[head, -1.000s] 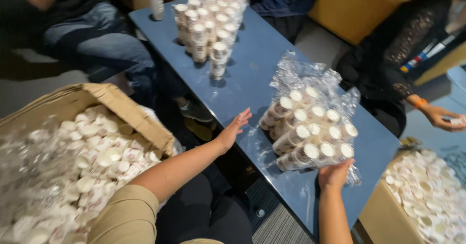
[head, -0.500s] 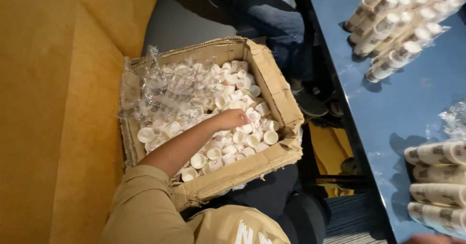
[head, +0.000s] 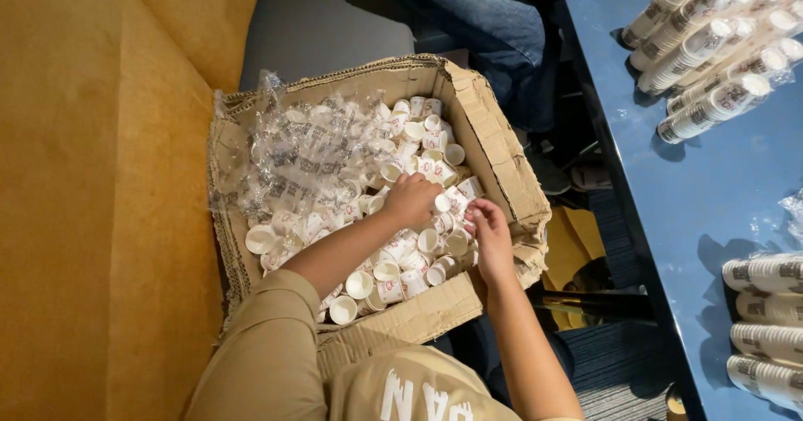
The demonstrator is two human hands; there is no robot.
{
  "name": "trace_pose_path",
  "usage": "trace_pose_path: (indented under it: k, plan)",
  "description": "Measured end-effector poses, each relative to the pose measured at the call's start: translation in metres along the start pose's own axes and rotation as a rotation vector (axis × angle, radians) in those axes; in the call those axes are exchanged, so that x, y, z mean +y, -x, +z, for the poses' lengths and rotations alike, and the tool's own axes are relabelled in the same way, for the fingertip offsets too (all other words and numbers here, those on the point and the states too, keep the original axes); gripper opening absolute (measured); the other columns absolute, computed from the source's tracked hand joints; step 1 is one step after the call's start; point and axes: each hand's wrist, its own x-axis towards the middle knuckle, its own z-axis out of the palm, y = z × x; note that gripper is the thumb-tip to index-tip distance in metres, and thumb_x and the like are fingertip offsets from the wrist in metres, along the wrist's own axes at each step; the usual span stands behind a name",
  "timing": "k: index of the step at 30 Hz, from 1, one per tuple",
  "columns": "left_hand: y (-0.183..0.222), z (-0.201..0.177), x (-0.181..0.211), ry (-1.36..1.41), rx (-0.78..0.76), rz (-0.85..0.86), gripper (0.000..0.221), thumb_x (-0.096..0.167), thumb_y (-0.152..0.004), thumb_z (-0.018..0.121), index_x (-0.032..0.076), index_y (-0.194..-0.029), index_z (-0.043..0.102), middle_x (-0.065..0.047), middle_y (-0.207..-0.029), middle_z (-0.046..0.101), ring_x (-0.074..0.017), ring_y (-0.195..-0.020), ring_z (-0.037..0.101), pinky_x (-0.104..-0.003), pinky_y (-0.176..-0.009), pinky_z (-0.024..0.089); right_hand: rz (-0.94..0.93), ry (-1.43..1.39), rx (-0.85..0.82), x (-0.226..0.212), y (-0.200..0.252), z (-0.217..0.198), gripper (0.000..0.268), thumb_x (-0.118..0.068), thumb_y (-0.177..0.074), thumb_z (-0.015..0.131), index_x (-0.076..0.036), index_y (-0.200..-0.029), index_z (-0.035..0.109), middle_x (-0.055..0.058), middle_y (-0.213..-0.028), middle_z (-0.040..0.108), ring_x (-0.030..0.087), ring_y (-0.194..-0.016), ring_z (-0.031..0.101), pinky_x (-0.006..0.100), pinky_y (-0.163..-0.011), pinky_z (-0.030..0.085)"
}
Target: Stack and organize small paper cups into plastic sleeves and cardboard boxes for shipping.
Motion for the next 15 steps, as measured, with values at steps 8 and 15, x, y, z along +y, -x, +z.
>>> trace_pose_path:
  k: [8,15]
  plan:
    - [0.022,-0.05,0.032,0.856,-0.028,0.0,0.056,0.026,-0.077,0.089,0.01,-0.125,0.065,-0.016,-0.124,0.061,-0.0327,-0.119,0.061,-0.04,-0.101,0.05,-0.365,0.737,-0.266,-0.033,0.031,0.028,0.066,-0.002,-0.086,0.074,-0.004,-0.145,0.045,0.013,-0.144,0.052,0.022,-0.127,0.052,0.035,-0.1,0.046]
    - [0.02,-0.065,0.046,1.224,-0.102,-0.186,0.08,0.009,-0.072,0.086,0.011,-0.142,0.048,-0.011,-0.132,0.062,-0.0221,-0.116,0.065,-0.036,-0.09,0.057,-0.043,0.294,-0.163,0.002,0.021,-0.009,0.048,-0.002,-0.097,0.071,0.0,-0.143,0.058,0.013,-0.125,0.066,0.019,-0.106,0.061,0.033,-0.09,0.05]
